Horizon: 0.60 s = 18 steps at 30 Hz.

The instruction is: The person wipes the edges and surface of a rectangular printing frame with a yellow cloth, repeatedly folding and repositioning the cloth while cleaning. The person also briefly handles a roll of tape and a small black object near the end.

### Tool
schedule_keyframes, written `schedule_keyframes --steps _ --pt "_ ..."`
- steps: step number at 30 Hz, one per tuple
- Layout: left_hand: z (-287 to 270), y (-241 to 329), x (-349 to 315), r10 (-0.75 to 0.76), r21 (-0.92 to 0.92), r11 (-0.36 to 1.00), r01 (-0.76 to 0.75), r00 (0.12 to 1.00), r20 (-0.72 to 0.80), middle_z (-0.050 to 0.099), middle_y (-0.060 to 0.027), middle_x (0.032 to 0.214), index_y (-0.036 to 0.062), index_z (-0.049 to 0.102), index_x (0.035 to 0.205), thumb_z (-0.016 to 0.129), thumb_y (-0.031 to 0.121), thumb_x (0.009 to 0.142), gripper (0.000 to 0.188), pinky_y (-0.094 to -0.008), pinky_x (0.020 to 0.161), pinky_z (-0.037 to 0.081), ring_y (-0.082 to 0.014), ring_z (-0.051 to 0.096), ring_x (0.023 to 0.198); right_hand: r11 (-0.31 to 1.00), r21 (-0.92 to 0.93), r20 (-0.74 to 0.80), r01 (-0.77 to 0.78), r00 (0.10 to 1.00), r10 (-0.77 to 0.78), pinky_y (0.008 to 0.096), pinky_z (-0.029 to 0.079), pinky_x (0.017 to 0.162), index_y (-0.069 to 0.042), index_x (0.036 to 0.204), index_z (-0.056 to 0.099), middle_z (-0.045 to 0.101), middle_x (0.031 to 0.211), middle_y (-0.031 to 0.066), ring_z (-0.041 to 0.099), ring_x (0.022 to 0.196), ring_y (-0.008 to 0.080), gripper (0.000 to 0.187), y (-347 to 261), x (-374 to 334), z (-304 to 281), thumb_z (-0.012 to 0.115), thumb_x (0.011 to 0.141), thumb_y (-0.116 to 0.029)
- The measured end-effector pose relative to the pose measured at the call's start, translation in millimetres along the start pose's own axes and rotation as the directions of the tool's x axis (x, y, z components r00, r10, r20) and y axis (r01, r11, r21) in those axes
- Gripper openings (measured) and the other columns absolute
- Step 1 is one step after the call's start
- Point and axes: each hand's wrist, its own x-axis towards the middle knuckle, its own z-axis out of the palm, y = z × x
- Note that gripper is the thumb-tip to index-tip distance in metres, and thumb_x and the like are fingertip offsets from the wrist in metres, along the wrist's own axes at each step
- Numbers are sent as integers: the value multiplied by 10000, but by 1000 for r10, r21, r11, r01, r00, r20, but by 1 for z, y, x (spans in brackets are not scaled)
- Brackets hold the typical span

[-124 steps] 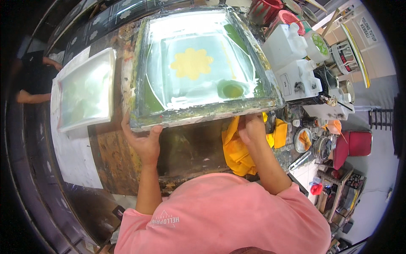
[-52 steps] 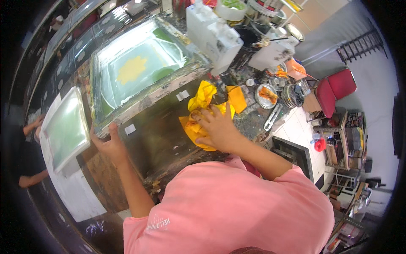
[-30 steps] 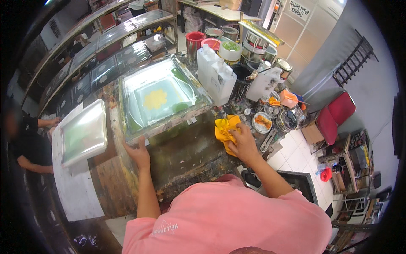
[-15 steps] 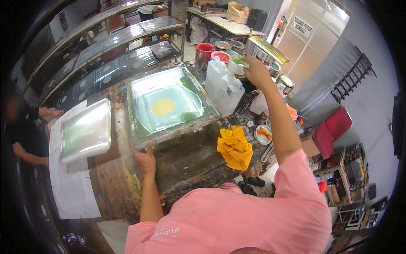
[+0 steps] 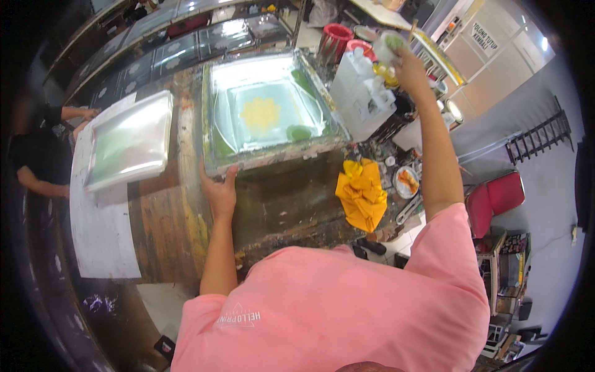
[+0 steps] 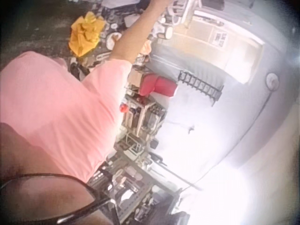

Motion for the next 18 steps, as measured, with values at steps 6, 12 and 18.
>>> schedule_keyframes --steps 6,12,18 --pt "-9 -22 2 82 94 992 -81 997 -6 531 -197 1295 -66 359 1417 838 304 810 857 -367 999 444 -269 546 1169 965 263 -7 -5 1000 7 330 521 752 -8 1148 627 680 925 153 669 799 222 271 -138 -43 -89 645 913 -141" --pt "2 0 -2 85 -93 992 -85 996 4 554 -163 1242 -57 375 1401 830 316 821 827 -335 929 484 -225 577 1096 665 729 546 -160 723 -424 347 520 806 -4 1041 658 665 1056 126 654 919 243 241 -197 -166 -96 702 806 25" --pt "-3 -13 0 165 138 978 -159 986 -32 548 -194 1259 -68 383 1396 806 344 841 810 -351 945 477 -252 571 1122 717 697 426 6 801 -421 442 505 837 2 1066 637 617 1028 145 605 994 361 221 -233 -240 5 590 851 -21"
